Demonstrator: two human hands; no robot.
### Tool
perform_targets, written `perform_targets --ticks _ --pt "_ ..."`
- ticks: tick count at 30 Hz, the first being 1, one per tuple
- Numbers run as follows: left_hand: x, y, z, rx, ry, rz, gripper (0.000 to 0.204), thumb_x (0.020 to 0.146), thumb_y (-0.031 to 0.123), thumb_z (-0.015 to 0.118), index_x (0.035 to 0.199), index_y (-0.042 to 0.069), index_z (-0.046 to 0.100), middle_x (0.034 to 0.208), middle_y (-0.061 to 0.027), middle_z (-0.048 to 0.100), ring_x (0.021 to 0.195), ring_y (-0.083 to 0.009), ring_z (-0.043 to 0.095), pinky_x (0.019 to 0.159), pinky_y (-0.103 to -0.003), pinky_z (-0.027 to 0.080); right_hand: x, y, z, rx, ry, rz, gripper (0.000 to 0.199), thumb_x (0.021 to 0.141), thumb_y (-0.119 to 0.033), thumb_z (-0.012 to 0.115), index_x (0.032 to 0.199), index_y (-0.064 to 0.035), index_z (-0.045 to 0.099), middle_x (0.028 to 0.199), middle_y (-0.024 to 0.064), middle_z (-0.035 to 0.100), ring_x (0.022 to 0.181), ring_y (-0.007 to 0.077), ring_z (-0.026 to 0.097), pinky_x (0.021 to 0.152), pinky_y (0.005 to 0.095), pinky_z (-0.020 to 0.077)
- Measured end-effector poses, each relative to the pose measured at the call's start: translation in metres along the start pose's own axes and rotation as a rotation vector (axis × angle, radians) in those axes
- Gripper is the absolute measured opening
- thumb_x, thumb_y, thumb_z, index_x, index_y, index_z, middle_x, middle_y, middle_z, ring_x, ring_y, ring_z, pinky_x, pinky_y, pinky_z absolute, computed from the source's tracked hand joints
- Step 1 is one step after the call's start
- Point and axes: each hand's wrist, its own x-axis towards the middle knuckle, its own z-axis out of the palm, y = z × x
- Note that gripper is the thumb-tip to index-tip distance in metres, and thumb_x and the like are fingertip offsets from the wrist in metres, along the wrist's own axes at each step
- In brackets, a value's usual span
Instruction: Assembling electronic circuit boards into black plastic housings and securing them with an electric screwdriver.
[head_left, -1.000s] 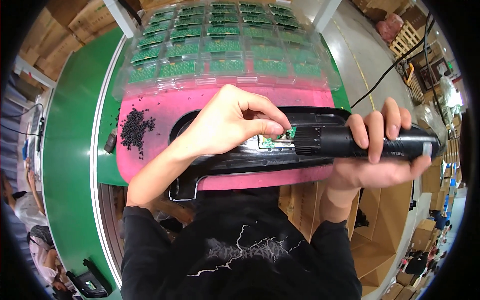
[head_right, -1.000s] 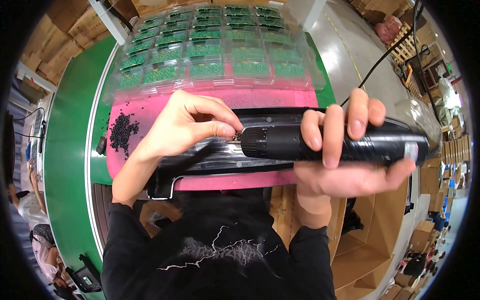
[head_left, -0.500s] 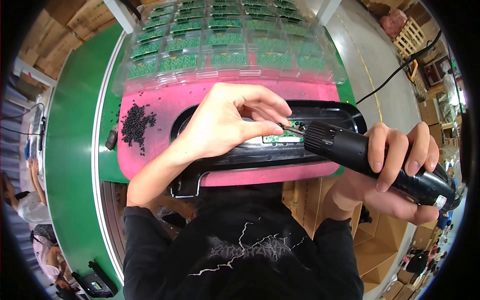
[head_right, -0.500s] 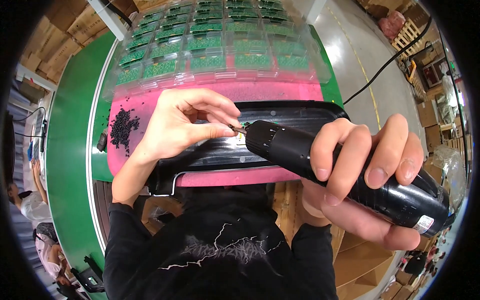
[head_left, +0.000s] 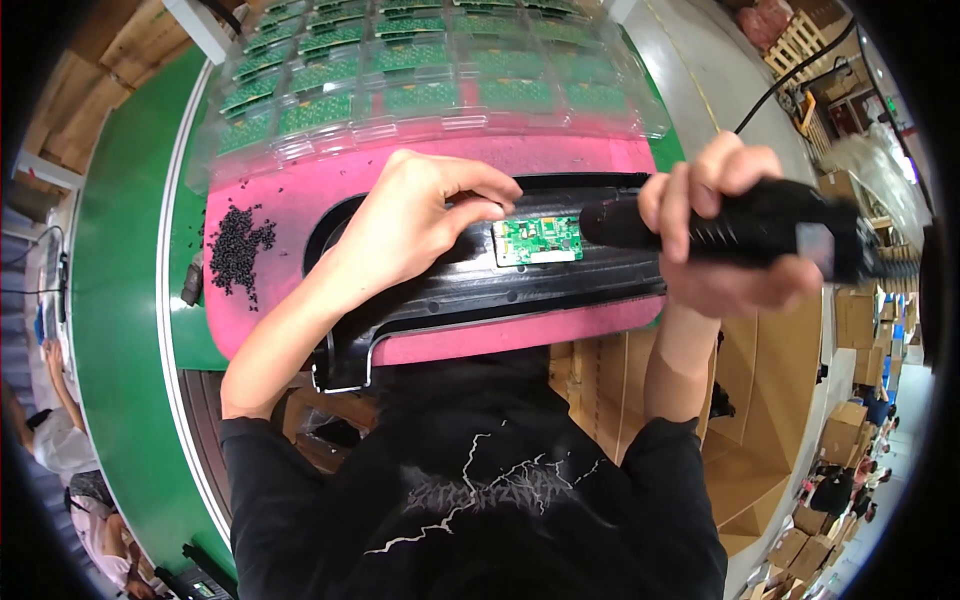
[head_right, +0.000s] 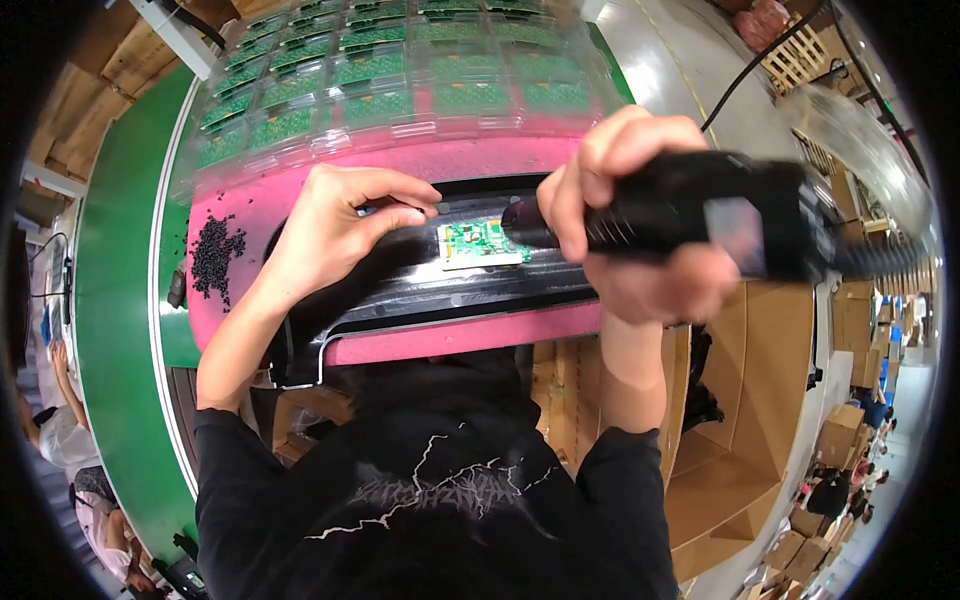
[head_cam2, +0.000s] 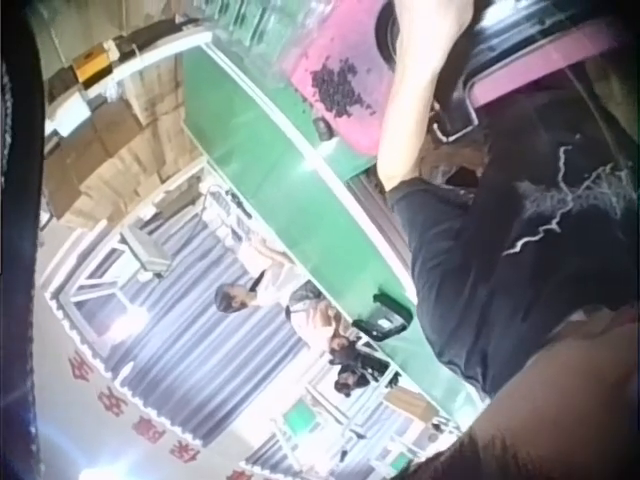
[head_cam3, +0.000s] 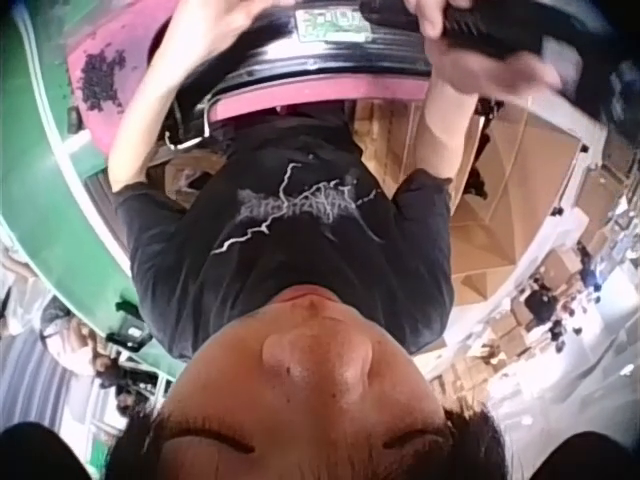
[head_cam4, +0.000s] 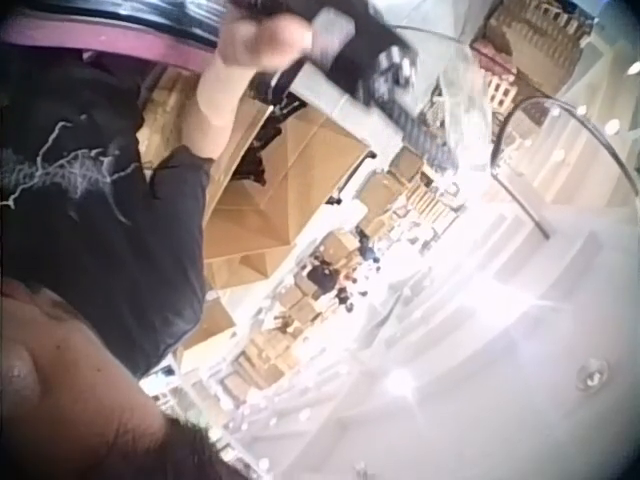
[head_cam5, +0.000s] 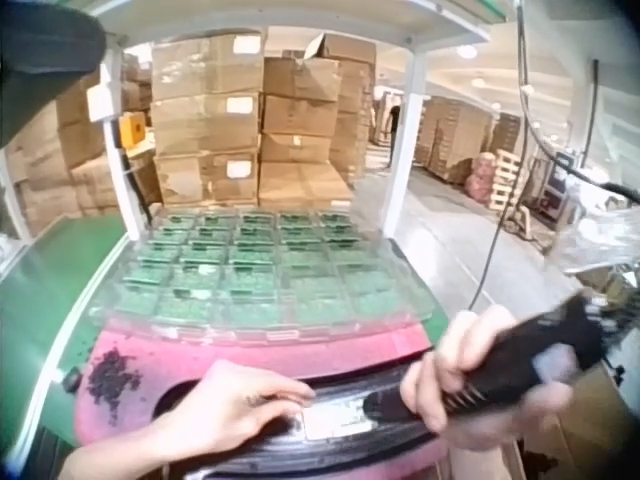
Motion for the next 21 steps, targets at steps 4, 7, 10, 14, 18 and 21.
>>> perform_targets --ticks 4,7,10,14,18,21 --pt "-0.006 -0.026 0.015 0.143 -0.084 0.074 0.011 0.085 0.0 0.062 0.094 -0.005 0.065 0.078 -0.0168 0.067 0.075 -0.028 0.068 0.066 -0.034 0.053 -0.009 0.018 -0.02 -0.163 0.096 0.135 0.07 0.079 -0.071 0.057 0.098 -0.0047 0.049 0.082 0.0044 0.044 0.047 0.0117 0.045 0.052 0.0294 0.0383" --pt "-0.007 -0.027 0.015 0.179 -0.17 0.025 0.009 0.087 0.003 0.06 0.09 -0.005 0.062 0.076 -0.0156 0.064 0.071 -0.0289 0.066 0.064 -0.036 0.051 -0.012 0.027 -0.026 -0.155 0.12 0.17 0.067 0.081 -0.069 0.056 0.097 -0.0043 0.049 0.081 0.0047 0.045 0.047 0.0118 0.044 0.051 0.0295 0.0374" --pt "-0.009 -0.029 0.021 0.22 -0.178 0.044 0.011 0.089 0.008 0.059 0.09 -0.003 0.059 0.081 -0.0149 0.061 0.077 -0.0305 0.063 0.069 -0.038 0.05 -0.013 0.032 -0.029 -0.178 0.161 0.175 0.066 0.082 -0.068 0.057 0.097 -0.0042 0.049 0.08 0.0048 0.045 0.046 0.0119 0.043 0.05 0.0295 0.0371" --pt "-0.009 -0.033 0.023 0.185 -0.235 0.112 0.012 0.085 0.009 0.063 0.091 0.0 0.06 0.087 -0.012 0.063 0.09 -0.03 0.061 0.076 -0.039 0.05 -0.013 0.038 -0.033 -0.17 0.173 0.191 0.065 0.081 -0.067 0.057 0.097 -0.0042 0.05 0.08 0.0049 0.045 0.047 0.0124 0.043 0.05 0.0297 0.0368" --pt "-0.009 -0.041 0.025 0.218 -0.267 0.193 0.013 0.081 0.009 0.066 0.091 0.002 0.061 0.09 -0.0096 0.065 0.091 -0.0286 0.061 0.079 -0.039 0.051 -0.009 0.04 -0.033 -0.151 0.171 0.216 0.063 0.081 -0.064 0.06 0.097 -0.0044 0.051 0.081 0.0048 0.045 0.047 0.0127 0.043 0.05 0.03 0.0365" --pt "-0.009 -0.037 0.025 0.268 -0.321 0.14 0.012 0.082 0.01 0.065 0.091 0.002 0.062 0.089 -0.0091 0.066 0.089 -0.0291 0.063 0.078 -0.039 0.052 -0.004 0.041 -0.031 -0.168 0.163 0.268 0.061 0.081 -0.062 0.062 0.097 -0.0047 0.051 0.081 0.0047 0.046 0.047 0.0126 0.044 0.051 0.0301 0.0365"
